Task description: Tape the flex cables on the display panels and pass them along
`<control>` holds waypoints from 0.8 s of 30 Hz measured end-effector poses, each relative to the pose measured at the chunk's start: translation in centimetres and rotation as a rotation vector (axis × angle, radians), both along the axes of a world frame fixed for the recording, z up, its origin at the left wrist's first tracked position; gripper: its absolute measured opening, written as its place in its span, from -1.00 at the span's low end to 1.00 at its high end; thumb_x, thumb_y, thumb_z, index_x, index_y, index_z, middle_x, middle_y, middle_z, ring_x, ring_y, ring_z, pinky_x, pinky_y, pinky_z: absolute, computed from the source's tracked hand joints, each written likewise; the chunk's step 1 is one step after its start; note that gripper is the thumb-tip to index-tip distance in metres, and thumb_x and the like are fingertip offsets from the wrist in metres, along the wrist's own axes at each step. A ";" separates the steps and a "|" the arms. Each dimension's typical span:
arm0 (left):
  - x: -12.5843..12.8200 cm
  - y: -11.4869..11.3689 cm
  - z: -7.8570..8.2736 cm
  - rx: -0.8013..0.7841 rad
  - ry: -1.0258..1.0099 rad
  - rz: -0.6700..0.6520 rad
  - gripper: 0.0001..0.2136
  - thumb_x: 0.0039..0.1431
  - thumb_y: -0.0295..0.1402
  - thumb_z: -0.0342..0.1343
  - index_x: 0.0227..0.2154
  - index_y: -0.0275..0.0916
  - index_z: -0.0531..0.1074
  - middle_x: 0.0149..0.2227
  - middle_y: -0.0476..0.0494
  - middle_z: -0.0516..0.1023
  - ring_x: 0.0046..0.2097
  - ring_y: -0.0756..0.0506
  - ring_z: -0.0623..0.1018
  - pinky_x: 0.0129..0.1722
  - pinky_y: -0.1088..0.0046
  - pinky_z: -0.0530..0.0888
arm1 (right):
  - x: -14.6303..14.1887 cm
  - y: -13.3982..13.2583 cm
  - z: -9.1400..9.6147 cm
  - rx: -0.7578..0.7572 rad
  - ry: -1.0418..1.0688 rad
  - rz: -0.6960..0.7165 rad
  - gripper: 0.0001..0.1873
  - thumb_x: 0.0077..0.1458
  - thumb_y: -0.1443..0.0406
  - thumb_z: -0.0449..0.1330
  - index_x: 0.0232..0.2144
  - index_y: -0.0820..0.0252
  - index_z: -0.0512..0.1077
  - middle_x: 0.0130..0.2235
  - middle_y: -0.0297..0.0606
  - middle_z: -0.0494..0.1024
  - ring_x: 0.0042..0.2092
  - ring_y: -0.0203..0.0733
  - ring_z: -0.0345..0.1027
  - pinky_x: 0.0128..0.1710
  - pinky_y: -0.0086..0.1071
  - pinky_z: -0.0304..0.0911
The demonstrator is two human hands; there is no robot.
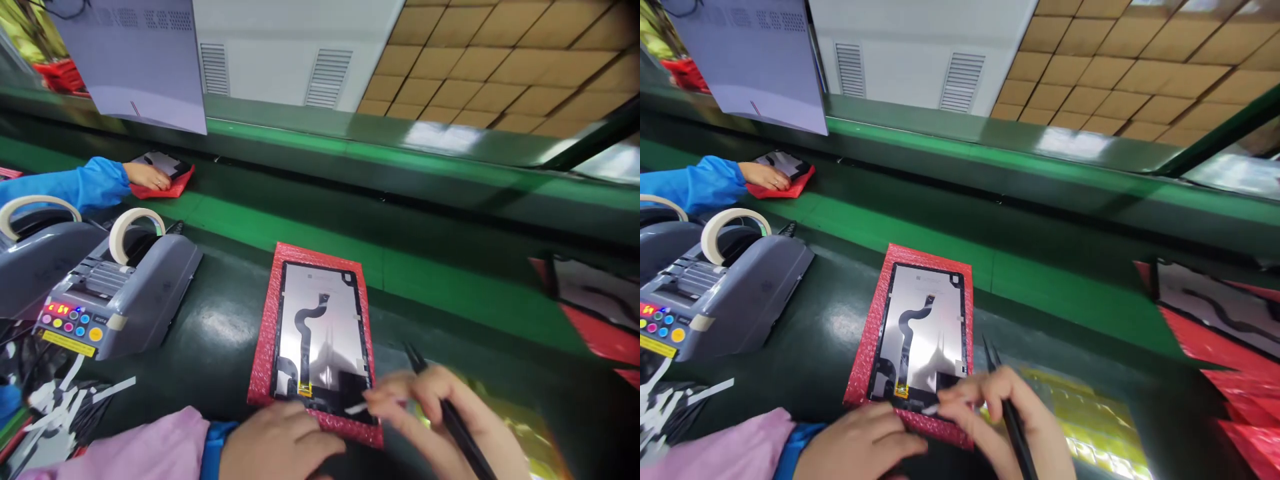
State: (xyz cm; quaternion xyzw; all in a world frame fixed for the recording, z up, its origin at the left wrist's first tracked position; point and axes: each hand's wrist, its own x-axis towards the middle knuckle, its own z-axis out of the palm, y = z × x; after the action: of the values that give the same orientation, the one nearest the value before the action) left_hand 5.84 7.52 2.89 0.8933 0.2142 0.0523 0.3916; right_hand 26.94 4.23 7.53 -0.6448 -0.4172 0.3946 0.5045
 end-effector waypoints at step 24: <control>0.6 3.5 -0.4 0.662 0.146 0.349 -0.65 0.36 -0.10 0.09 0.12 -0.07 0.42 0.17 -0.14 0.47 0.09 -0.27 0.40 0.02 0.16 0.29 | -1.0 12.7 -4.5 -0.089 -0.217 0.485 -0.47 -0.03 -0.06 0.36 -0.55 0.02 0.11 -0.49 -0.37 0.58 -0.39 -0.10 0.54 -0.40 -0.32 0.26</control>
State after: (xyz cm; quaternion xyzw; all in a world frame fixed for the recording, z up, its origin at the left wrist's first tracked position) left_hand 6.39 11.00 2.45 0.9229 0.3621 0.1207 0.0508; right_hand 25.91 16.93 2.99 -0.5860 -0.5935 0.4504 0.3185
